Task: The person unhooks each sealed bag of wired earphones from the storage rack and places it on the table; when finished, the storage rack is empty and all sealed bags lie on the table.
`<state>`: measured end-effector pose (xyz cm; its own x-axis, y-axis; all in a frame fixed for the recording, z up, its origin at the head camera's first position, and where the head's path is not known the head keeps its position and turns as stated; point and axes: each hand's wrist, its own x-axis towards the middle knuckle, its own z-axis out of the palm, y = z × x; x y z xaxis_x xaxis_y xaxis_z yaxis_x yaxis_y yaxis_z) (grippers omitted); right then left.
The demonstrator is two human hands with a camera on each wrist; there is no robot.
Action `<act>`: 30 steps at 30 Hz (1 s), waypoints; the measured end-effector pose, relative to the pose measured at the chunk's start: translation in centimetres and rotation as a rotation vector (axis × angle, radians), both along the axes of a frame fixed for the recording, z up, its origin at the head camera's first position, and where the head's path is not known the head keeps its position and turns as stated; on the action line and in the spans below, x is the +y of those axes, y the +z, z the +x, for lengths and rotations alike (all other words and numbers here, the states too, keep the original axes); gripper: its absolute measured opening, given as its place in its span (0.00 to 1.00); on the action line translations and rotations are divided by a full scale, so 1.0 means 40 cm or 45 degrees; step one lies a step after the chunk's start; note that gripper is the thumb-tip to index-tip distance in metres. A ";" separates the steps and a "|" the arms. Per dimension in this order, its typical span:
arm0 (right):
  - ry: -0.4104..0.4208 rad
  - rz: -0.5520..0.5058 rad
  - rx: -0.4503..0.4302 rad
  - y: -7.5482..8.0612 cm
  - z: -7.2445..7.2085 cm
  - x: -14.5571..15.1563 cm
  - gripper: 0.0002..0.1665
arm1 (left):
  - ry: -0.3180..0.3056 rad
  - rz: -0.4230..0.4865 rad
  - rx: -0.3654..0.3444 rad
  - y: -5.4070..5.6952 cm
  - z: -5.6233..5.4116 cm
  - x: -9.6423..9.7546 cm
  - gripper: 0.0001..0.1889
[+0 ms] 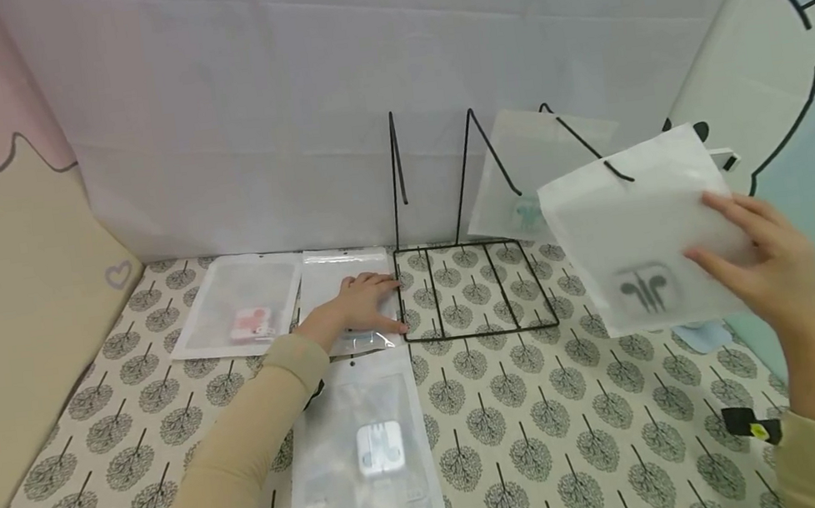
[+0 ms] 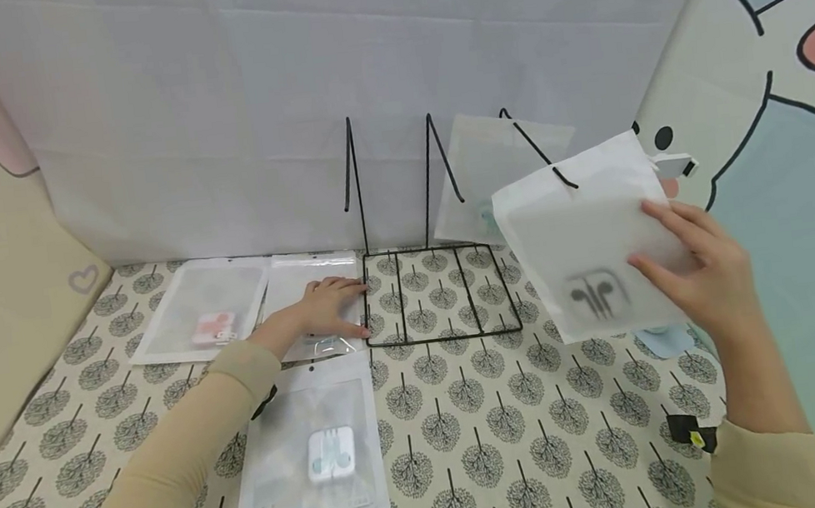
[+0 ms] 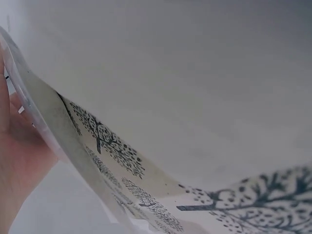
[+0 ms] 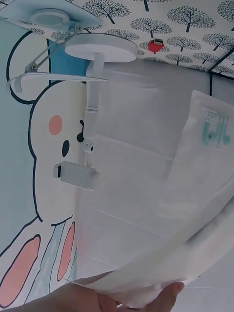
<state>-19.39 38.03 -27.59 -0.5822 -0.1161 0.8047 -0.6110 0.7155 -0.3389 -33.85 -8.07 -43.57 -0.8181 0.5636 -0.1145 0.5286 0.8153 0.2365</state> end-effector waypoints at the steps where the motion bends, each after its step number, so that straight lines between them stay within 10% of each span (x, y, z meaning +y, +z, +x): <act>1: 0.002 0.000 -0.002 -0.001 0.003 0.003 0.34 | -0.001 0.002 0.000 0.000 0.001 0.000 0.52; 11: 0.103 -0.057 -0.086 0.001 0.047 0.023 0.34 | 0.001 0.003 -0.008 -0.001 0.001 -0.003 0.52; 18: 0.608 -0.422 -0.132 -0.003 0.072 0.034 0.34 | 0.006 0.009 -0.029 0.005 0.003 0.002 0.51; 30: 0.892 -0.573 -0.240 -0.050 0.098 0.017 0.37 | 0.014 -0.013 -0.031 0.004 0.002 0.002 0.52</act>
